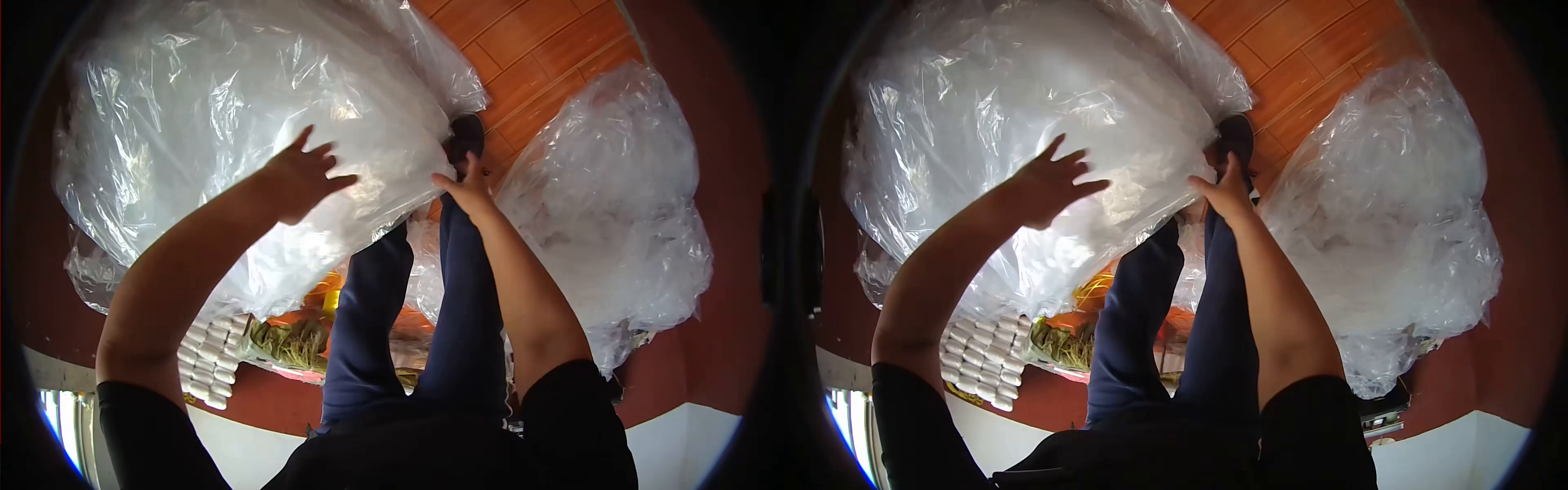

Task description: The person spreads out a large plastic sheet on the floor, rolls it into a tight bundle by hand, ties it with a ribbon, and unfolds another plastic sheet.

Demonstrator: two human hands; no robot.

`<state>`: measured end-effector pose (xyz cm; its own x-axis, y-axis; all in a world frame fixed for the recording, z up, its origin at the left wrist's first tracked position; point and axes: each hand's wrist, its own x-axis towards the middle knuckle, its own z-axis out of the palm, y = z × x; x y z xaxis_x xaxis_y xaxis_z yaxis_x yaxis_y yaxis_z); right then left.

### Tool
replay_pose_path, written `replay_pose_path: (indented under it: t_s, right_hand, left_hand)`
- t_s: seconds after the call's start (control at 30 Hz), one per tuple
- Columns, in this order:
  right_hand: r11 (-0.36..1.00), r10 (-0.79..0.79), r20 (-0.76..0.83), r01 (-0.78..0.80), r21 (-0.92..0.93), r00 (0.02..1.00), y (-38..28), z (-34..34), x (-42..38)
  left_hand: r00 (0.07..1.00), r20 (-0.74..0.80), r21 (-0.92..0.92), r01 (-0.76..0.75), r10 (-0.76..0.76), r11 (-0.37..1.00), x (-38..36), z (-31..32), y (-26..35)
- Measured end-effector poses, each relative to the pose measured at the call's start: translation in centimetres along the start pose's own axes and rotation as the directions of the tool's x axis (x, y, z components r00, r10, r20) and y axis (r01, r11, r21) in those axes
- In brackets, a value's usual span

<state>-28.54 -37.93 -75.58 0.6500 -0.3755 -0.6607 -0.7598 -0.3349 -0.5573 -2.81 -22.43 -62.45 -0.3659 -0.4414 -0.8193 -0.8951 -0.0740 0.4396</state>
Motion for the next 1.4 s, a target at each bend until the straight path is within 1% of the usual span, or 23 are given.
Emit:
replay_pose_path:
  t_s: [0.03, 0.1, 0.13, 0.17, 0.2, 0.23, 0.27, 0.33, 0.37, 0.43, 0.5, 0.57, 0.67, 0.77, 0.83, 0.9, 1.0, 1.1, 1.13, 1.2, 1.3, 1.37, 1.4]
  right_hand:
    - [0.986, 0.077, 0.168, -0.1, 0.132, 0.983, -1.7, 1.2, -0.3]
    - [0.942, 0.084, 0.576, -0.254, 0.221, 0.813, -8.9, 1.0, -1.9]
    - [0.963, -0.266, 0.582, 0.185, 0.195, 0.768, -11.2, 1.8, -3.0]
    - [0.853, -0.452, 0.504, 0.191, 0.485, 0.736, -13.1, 1.5, -4.1]
    - [0.888, -0.366, 0.544, 0.107, 0.448, 0.755, -13.5, 0.9, -3.6]
    - [0.914, -0.279, 0.583, 0.024, 0.405, 0.763, -13.5, 0.6, -2.5]
    - [0.973, -0.172, 0.28, 0.118, 0.199, 0.945, -12.4, 0.2, -1.1]
    - [0.994, -0.09, -0.261, 0.072, -0.078, 0.961, -6.5, 3.0, 3.5]
    - [1.0, 0.001, -0.086, -0.001, 0.001, 0.996, -6.9, 3.3, 3.5]
    - [0.977, 0.147, 0.28, -0.183, 0.107, 0.949, -8.5, 4.0, 3.4]
    - [0.947, -0.231, 0.516, 0.067, 0.315, 0.825, -13.6, 2.7, 0.0]
    - [0.906, -0.404, 0.454, 0.278, 0.319, 0.794, -13.2, 1.9, -0.1]
    - [0.948, -0.153, -0.072, 0.126, -0.291, 0.986, -9.3, 4.2, 4.7]
    - [0.994, 0.112, 0.266, -0.11, -0.024, 0.957, -7.7, 4.9, 7.0]
    - [0.947, -0.298, 0.3, 0.242, 0.211, 0.906, -7.2, 9.9, 5.2]
    - [0.894, -0.443, 0.571, 0.384, 0.23, 0.691, -13.2, 4.9, 2.5]
    - [0.861, -0.477, 0.003, 0.468, -0.201, 0.879, -10.4, 3.8, 6.1]
    - [0.964, 0.267, -0.011, -0.267, -0.003, 0.964, -5.6, 5.3, 8.9]
    - [0.974, 0.189, 0.184, -0.16, -0.16, 0.965, -8.8, 4.8, 6.9]
    - [0.944, -0.331, 0.349, 0.305, 0.129, 0.877, -11.4, 5.7, 3.0]
    - [0.833, -0.55, 0.085, 0.539, 0.123, 0.831, -9.9, 6.0, 5.6]
    - [0.866, -0.418, -0.343, 0.256, -0.429, 0.841, -5.3, 7.4, 10.4]
    - [0.979, -0.072, -0.165, 0.037, -0.203, 0.984, -4.6, 7.4, 11.4]
  left_hand:
    - [0.96, -0.264, 0.118, -0.065, 0.095, 0.991, -0.2, 0.7, 0.5]
    - [0.929, -0.325, 0.159, -0.131, 0.177, 0.979, 0.4, -1.9, 1.5]
    - [0.912, -0.362, 0.137, -0.151, 0.191, 0.979, 1.2, -0.1, 1.0]
    - [0.891, -0.406, 0.118, -0.172, 0.205, 0.978, 2.1, 1.5, 0.3]
    - [0.996, 0.008, 0.065, -0.089, 0.089, 0.994, 2.1, 0.7, -0.1]
    - [0.991, -0.127, -0.032, -0.04, 0.036, 0.999, 2.2, 3.6, -1.5]
    - [0.994, -0.081, 0.001, 0.075, -0.075, 0.997, 1.4, 3.9, -2.1]
    - [0.956, 0.021, 0.062, 0.29, -0.292, 0.955, 0.8, 2.4, -1.0]
    - [0.916, 0.074, 0.098, 0.387, -0.394, 0.917, 0.8, 1.9, -0.2]
    - [0.906, -0.402, 0.116, 0.191, -0.13, 0.975, 1.7, 1.7, 0.4]
    - [0.891, -0.454, 0.086, 0.039, 0.004, 0.996, 3.0, 2.7, -1.3]
    - [0.997, -0.005, 0.028, 0.072, -0.072, 0.997, 3.1, 1.8, -2.7]
    - [0.989, -0.11, -0.06, 0.092, -0.098, 0.994, 1.8, 3.6, -2.9]
    - [0.971, -0.183, -0.131, 0.131, -0.154, 0.983, 2.1, 3.6, -1.9]
    - [0.943, -0.287, -0.143, 0.131, -0.167, 0.981, 2.6, 3.9, -1.2]
    - [0.946, -0.244, -0.16, 0.177, -0.213, 0.971, 3.7, 5.0, -2.1]
    - [0.962, -0.2, -0.204, 0.143, -0.184, 0.968, 3.9, 6.0, -2.0]
    - [0.856, -0.511, -0.028, 0.07, -0.074, 0.997, 2.6, 5.0, -1.1]
    - [0.822, -0.563, -0.073, 0.053, -0.084, 0.996, 2.5, 5.0, -1.1]
    - [0.772, -0.635, -0.102, -0.038, -0.036, 0.994, 3.6, 6.9, -1.9]
    - [0.905, -0.417, -0.221, -0.017, -0.079, 0.975, 3.4, 8.1, -2.5]
    - [0.917, -0.361, -0.273, 0.07, -0.17, 0.959, 3.0, 7.9, -2.6]
    - [0.933, -0.304, -0.269, 0.109, -0.192, 0.957, 3.1, 7.5, -2.6]
